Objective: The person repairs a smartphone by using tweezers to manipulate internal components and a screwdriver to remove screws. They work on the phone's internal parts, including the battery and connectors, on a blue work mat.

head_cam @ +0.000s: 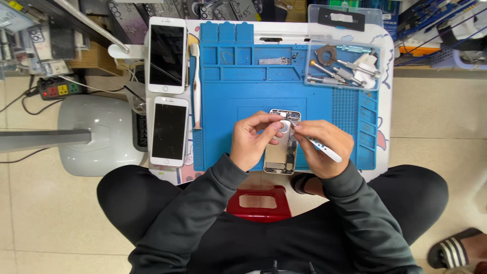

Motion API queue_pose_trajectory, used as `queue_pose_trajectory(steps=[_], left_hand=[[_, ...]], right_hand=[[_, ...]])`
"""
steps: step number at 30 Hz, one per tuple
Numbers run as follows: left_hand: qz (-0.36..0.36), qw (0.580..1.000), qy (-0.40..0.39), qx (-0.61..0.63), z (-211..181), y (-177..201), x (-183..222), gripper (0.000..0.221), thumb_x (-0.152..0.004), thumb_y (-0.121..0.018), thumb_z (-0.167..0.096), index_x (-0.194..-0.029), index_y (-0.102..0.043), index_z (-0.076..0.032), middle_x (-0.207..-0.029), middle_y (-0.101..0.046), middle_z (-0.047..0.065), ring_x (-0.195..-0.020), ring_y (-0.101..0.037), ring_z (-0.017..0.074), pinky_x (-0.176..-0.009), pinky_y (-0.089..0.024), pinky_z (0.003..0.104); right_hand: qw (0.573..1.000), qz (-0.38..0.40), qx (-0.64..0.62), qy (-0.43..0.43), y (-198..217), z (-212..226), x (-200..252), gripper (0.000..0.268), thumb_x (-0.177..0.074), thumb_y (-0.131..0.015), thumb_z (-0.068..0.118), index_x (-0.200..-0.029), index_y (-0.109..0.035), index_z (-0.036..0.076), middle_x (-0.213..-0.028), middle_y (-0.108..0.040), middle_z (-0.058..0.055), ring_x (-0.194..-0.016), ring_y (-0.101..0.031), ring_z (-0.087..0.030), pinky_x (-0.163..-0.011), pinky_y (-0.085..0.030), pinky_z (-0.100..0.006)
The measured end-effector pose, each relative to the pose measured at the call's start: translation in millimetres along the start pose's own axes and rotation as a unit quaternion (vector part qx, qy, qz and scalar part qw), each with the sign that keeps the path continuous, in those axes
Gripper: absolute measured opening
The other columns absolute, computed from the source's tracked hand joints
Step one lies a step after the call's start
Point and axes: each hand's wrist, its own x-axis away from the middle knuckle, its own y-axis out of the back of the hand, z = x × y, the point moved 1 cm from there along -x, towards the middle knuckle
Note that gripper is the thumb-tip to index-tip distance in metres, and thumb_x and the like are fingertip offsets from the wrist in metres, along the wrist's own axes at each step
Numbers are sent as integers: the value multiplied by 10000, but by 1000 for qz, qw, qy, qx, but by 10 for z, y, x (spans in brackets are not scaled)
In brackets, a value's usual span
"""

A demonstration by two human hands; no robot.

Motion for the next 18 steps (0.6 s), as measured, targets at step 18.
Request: queue_pose_trajectory(steps=[18], left_hand=[[1, 1000, 0, 4, -3, 11, -37, 179, -970, -779, -66, -1137, -775, -1, -937, -732, 105, -848, -779, 185, -661, -692, 289]], right_hand=[[997, 15, 60, 46, 30, 43, -39, 163, -911, -806, -31, -1011, -821, 97, -946, -811, -79, -741, -758, -290, -657, -602, -365]])
